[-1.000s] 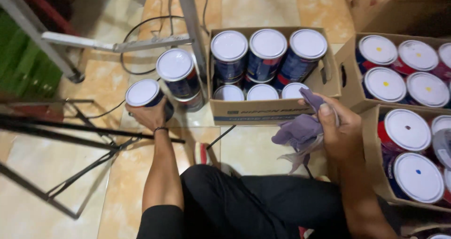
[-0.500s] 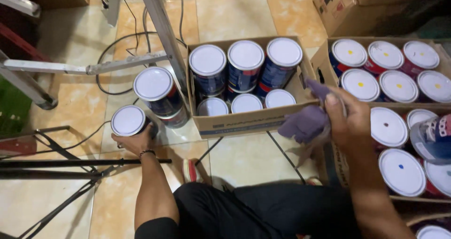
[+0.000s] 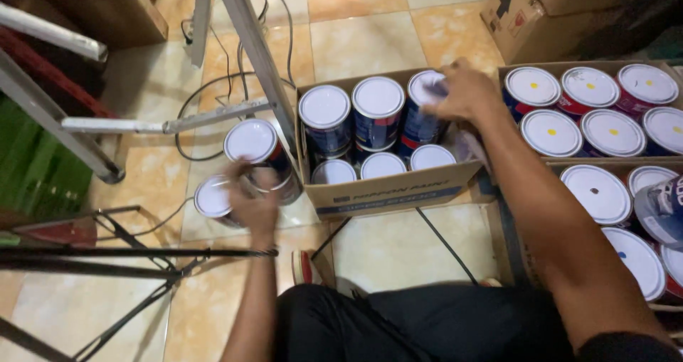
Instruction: The person sits on the floor and wipes the tops and sides of multiple paint cans with a cloth. They pick up each can from a cardboard box, wipe it, and place it on the floor or back into the box.
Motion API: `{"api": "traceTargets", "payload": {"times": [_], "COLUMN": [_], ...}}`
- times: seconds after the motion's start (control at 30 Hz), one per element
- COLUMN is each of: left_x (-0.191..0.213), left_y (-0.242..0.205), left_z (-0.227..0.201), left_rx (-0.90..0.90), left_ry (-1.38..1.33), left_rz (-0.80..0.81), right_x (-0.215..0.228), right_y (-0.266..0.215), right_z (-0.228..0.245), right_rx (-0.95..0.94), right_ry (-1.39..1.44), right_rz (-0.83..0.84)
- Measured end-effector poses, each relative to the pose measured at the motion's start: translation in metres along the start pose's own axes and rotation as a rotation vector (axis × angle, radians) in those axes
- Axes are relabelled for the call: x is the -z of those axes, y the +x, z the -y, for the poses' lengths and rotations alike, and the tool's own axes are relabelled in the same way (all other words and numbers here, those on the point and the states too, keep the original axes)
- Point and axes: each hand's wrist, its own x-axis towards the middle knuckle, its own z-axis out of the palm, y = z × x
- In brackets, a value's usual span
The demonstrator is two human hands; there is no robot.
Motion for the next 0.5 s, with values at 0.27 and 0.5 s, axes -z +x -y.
{"api": "traceTargets", "payload": {"times": [0.27,0.5], "left_x": [-0.136,-0.154], "left_y": [-0.026,-0.036], "left_z": [-0.121,-0.115], "left_rx": [0.200,0.274], "left_ry": [0.048,0.268], "left_rz": [0.829,0.861], "right_x": [-0.047,-0.062], "right_y": [0.040,0.032], "right_z": [-0.019,-0.013], "right_rx": [-0.152,-0.268], "right_ry": [-0.228,-0.115], "right_rz": [0.242,0.147]}}
